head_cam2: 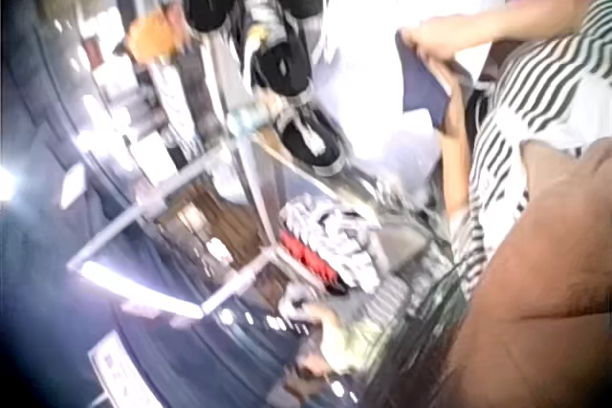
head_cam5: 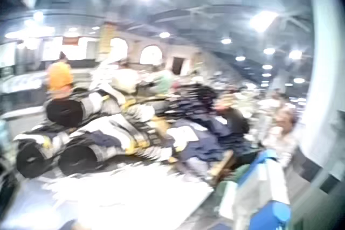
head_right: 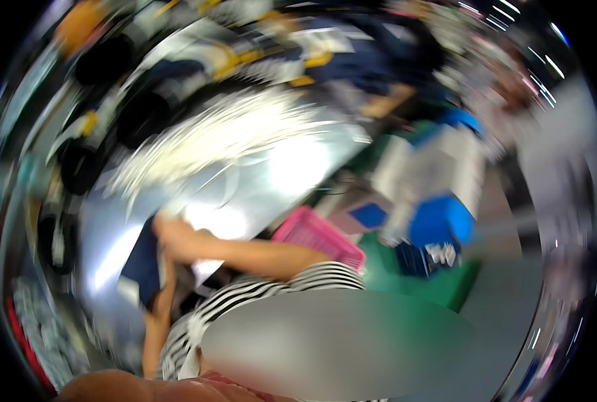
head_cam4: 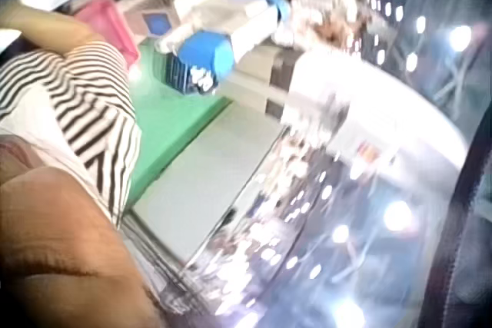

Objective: The person threads a white shoelace through the eyelets of a blue and white shoe, pulling it through and adjusting the tension before placing the shoe onto a stack.

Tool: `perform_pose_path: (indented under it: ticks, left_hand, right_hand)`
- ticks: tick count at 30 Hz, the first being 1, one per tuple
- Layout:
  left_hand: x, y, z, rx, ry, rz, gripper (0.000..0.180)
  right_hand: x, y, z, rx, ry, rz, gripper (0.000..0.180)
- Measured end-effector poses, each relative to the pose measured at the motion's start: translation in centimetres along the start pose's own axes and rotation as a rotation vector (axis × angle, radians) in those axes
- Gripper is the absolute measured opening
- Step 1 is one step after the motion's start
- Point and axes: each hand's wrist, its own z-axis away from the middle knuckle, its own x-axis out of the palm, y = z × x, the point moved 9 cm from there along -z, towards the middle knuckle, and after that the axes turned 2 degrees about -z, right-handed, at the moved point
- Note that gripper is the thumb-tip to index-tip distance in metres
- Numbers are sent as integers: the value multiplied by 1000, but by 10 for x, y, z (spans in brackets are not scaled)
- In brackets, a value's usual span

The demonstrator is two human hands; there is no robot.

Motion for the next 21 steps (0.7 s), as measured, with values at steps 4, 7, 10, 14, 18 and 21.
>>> perform_pose_path:
  ticks: [4,7,10,14,18,21]
  left_hand:
    - [27,-90,49,-401,-61,191,39]
    - [37,-110,57,-728,-23,855,41]
    - [31,-124,63,-744,36,1099,39]
    - [38,-117,54,-784,-7,1147,46]
    - [5,-111,50,-828,-64,699,57]
    - [11,-140,71,-666,-210,482,60]
  right_hand:
    - [28,-32,-9,-229,107,60,25]
    - [-2,-45,10,-244,98,251,20]
    - [-44,-37,27,-147,106,117,20]
    - [-59,2,11,-223,310,-198,44]
    - [-34,7,8,-70,252,-284,55]
    - [-27,6,7,-45,288,-237,53]
